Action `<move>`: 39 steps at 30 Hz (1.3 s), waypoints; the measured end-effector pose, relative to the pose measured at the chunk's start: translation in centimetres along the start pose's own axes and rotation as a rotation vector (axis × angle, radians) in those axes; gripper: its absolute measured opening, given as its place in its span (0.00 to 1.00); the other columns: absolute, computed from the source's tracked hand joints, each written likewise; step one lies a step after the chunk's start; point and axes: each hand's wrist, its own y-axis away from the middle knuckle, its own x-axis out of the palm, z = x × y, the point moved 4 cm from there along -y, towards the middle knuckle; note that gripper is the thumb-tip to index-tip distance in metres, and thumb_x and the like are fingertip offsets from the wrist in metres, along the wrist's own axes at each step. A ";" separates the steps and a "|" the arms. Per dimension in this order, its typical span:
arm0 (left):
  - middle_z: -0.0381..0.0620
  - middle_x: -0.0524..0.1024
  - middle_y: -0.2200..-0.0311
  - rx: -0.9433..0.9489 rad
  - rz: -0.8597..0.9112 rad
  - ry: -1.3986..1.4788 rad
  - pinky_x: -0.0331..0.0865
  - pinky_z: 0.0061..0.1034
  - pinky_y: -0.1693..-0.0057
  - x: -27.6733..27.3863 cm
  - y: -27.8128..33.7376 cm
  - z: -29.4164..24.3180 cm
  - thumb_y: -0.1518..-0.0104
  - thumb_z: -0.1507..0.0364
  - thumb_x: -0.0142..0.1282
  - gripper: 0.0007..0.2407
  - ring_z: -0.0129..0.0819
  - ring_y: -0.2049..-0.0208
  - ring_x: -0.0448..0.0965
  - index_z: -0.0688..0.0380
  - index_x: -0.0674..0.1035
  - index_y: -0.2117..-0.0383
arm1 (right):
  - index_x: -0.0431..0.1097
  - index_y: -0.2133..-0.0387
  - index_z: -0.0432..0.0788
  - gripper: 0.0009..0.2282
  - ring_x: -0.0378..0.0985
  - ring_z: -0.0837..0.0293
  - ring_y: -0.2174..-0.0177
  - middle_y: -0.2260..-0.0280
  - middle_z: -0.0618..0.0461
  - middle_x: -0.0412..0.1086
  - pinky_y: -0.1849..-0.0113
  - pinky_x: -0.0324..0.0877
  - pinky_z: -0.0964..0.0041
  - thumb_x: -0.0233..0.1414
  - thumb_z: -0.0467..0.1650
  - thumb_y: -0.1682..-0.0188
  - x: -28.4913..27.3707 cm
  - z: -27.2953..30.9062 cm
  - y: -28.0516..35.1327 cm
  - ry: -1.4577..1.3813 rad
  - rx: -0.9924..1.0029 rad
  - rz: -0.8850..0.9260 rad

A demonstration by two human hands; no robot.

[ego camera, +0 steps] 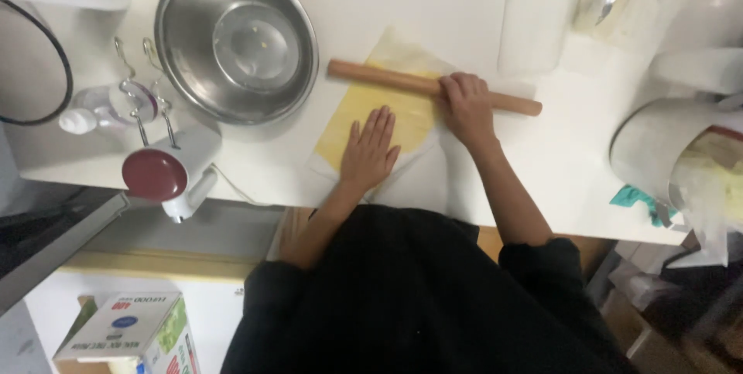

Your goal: Place dough on parchment paper and roll it out flat using a rolling pin.

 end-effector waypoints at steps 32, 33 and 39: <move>0.58 0.50 0.27 -0.153 0.004 0.060 0.45 0.54 0.28 0.5 0.7 -1.6 0.36 0.50 0.46 0.36 0.48 0.26 0.47 0.68 0.56 0.30 | 0.46 0.30 0.32 0.38 0.43 0.41 0.30 0.29 0.37 0.43 0.38 0.40 0.26 0.48 0.46 0.46 0.0 -0.2 8.2 0.159 0.127 0.294; 0.58 0.50 0.27 -0.180 0.012 0.055 0.45 0.53 0.28 0.4 -0.4 -1.1 0.36 0.50 0.45 0.36 0.48 0.26 0.47 0.68 0.55 0.30 | 0.43 0.29 0.33 0.38 0.40 0.41 0.29 0.27 0.38 0.40 0.37 0.38 0.25 0.47 0.46 0.45 -0.1 -0.6 7.0 0.146 0.175 0.323; 0.58 0.46 0.27 -0.199 0.003 -0.002 0.44 0.52 0.26 -0.7 -7.1 1.1 0.33 0.50 0.42 0.36 0.47 0.25 0.44 0.69 0.53 0.30 | 0.42 0.27 0.35 0.33 0.37 0.42 0.28 0.26 0.40 0.37 0.35 0.38 0.27 0.45 0.40 0.40 0.2 -3.3 0.8 0.116 0.225 0.243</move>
